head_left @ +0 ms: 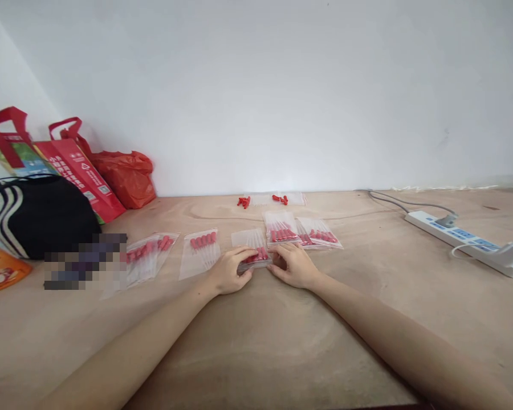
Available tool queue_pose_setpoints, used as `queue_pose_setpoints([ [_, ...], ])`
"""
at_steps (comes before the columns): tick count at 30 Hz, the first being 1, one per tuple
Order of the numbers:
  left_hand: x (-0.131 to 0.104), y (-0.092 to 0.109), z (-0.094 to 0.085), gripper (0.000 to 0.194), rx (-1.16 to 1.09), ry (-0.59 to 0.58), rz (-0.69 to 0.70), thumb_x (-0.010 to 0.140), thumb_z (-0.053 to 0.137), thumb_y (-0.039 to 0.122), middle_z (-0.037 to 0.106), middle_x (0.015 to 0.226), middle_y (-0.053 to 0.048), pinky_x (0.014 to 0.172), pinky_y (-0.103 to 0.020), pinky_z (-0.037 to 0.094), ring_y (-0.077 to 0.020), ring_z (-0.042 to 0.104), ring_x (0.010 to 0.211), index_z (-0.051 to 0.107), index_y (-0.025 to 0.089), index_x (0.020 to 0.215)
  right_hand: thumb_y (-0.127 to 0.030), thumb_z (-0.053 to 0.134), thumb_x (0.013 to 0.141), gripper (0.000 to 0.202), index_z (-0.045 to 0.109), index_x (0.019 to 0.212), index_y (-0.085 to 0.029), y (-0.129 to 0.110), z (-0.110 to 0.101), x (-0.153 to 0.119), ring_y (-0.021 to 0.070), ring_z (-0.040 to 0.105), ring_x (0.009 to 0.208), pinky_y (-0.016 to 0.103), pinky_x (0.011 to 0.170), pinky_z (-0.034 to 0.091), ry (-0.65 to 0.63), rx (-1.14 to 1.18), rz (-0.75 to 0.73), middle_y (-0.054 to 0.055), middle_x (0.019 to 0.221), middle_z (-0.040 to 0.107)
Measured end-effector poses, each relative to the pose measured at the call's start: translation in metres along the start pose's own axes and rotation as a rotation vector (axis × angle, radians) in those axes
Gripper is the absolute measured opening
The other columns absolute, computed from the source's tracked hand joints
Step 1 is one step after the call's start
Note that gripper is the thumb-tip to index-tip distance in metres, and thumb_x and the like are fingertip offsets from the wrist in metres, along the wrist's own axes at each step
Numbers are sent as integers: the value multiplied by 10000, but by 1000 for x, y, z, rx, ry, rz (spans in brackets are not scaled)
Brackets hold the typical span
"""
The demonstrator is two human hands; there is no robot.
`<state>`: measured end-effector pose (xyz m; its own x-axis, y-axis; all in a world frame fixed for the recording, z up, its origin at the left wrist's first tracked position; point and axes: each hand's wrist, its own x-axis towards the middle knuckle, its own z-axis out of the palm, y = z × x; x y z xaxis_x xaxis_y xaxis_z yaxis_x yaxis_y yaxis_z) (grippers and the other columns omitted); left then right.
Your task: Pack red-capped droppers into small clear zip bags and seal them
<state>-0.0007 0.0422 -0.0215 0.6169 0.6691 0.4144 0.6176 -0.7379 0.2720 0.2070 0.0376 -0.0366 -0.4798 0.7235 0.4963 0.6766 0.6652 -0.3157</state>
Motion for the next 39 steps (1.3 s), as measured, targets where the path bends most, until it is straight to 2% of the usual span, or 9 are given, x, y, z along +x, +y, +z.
queue_pose_setpoints([
  [2,1,1,1,400,-16,13,5,655,496,109,585,1049,-66,862,-319,445,-191,552,956,549,156,1049,-253,546,743,203,557,938,-196,-3,3,1,155,531,774,296,715,309,17,-29,2,10,787,619],
  [5,2,2,4,303,-23,47,-13,711,471,128,607,994,-55,828,-310,458,-180,569,910,574,167,993,-200,509,762,88,567,827,-192,-7,6,2,145,531,755,284,705,286,31,-80,-20,0,738,612],
  [9,5,4,9,218,-7,82,-56,759,480,174,620,942,-59,776,-307,473,-182,580,858,594,167,944,-154,461,787,106,534,712,-169,-9,7,3,140,530,740,273,687,266,41,-150,-30,12,719,609],
  [16,3,3,10,295,31,108,-108,688,487,87,617,920,-47,757,-301,471,-178,578,828,596,171,949,-170,433,817,122,526,739,-171,-7,7,2,133,523,732,272,668,242,64,-201,-72,16,735,607],
  [22,3,2,8,253,32,113,-65,746,541,246,579,1017,-57,797,-319,454,-196,553,906,585,195,990,-187,428,828,133,547,769,-178,-6,8,0,135,521,751,270,684,257,67,-187,-104,15,747,603],
  [29,-1,-1,2,81,22,89,-86,753,501,184,589,809,-31,670,-265,448,-148,548,713,560,171,807,-205,449,814,114,558,789,-182,-5,5,-2,139,526,792,279,711,278,73,-117,-100,25,805,609],
  [33,2,-1,2,83,89,87,-64,755,541,218,600,778,-22,672,-281,435,-167,545,727,574,178,820,-260,508,782,103,578,830,-201,-4,2,-3,146,528,779,294,714,286,55,-67,-87,16,792,608],
  [39,8,-3,7,102,97,87,-123,744,607,275,606,744,-10,626,-261,441,-160,560,696,598,179,779,-209,536,761,162,591,912,-224,-2,3,-3,149,529,805,292,723,318,13,-5,-117,12,803,610],
])
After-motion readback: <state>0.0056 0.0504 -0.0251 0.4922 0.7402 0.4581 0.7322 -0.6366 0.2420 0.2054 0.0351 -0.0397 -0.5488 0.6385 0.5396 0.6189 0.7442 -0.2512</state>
